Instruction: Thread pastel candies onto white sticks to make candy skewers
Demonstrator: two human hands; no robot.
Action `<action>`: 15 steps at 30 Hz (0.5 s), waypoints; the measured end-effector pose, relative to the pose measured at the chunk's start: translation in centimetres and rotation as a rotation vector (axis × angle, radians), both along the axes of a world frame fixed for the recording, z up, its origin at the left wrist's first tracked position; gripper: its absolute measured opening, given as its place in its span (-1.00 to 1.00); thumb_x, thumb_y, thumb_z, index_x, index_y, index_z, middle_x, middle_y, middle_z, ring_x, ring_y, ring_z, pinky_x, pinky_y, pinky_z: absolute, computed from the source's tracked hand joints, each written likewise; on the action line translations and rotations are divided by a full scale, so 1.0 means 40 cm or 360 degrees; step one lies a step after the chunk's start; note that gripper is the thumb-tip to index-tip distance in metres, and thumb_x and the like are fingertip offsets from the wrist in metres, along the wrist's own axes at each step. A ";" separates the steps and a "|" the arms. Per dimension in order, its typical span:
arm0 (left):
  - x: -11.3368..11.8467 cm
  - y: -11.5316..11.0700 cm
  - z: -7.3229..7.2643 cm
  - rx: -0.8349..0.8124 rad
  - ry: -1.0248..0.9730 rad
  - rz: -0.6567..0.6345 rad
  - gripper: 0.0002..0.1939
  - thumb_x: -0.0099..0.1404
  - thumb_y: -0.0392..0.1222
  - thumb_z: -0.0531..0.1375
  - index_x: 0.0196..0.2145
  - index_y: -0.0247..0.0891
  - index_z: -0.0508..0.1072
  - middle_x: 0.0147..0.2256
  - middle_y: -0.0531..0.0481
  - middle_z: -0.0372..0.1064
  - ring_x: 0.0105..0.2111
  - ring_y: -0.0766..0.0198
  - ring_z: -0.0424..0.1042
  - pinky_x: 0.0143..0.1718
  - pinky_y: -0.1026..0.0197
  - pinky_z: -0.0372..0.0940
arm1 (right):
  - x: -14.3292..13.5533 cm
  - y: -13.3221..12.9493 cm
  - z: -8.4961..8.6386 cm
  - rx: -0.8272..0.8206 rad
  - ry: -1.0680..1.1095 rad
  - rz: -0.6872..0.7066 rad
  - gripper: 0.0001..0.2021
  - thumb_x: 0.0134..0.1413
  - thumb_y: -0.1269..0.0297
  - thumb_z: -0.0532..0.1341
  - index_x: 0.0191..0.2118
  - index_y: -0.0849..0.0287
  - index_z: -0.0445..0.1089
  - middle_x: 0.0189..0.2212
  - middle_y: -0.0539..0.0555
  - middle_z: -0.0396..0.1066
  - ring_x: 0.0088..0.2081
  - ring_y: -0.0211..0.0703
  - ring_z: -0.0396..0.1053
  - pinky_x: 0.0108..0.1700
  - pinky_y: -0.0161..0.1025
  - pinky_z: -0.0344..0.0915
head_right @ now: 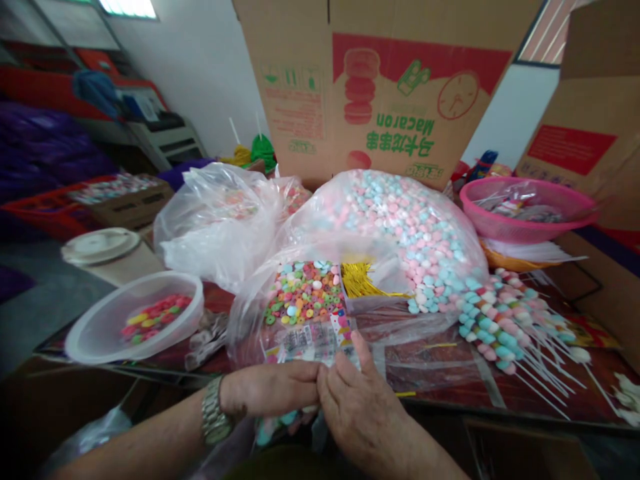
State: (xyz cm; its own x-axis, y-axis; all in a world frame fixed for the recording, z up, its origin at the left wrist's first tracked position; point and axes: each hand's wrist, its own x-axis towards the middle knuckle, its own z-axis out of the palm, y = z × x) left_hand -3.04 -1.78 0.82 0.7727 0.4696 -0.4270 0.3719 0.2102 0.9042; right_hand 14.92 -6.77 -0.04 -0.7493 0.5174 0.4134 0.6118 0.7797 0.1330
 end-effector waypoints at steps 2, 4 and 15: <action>-0.004 0.010 0.005 -0.0051 -0.0005 -0.0135 -0.79 0.16 -0.10 0.12 -0.56 -0.24 0.34 -0.66 0.14 0.19 -0.67 0.41 0.13 -0.61 0.36 0.06 | 0.005 -0.006 -0.008 -0.0079 -0.0131 0.0007 -0.77 0.13 0.49 0.00 -0.19 0.26 0.38 -0.40 0.09 0.42 -0.29 -0.05 0.27 0.20 0.18 -0.20; -0.009 0.020 0.004 -0.0135 0.0024 -0.0300 -0.78 0.18 -0.13 0.08 -0.56 -0.24 0.34 -0.66 0.14 0.21 -0.69 0.41 0.13 -0.64 0.38 0.06 | 0.011 -0.011 -0.015 -0.0096 -0.0152 0.0044 -0.76 0.13 0.47 0.01 -0.15 0.28 0.37 -0.34 0.12 0.42 -0.29 -0.03 0.26 0.16 0.16 -0.13; 0.012 -0.005 0.020 0.1932 0.0467 -0.0641 -0.93 0.18 -0.27 0.15 -0.33 -0.26 0.40 -0.43 -0.08 0.44 -0.44 0.13 0.39 -0.34 0.11 0.25 | -0.011 -0.015 -0.120 -0.1896 0.0580 -0.0459 -0.79 0.03 0.41 -0.07 -0.53 0.16 0.21 -0.69 -0.03 0.22 -0.61 -0.24 0.24 -0.50 -0.31 0.21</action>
State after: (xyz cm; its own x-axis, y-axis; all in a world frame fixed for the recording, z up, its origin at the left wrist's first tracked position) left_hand -2.54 -1.96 1.63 0.8993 0.4311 -0.0733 0.4312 -0.8463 0.3127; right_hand 14.49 -7.38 -4.85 -0.4902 0.8322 -0.2590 0.6314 0.1342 -0.7638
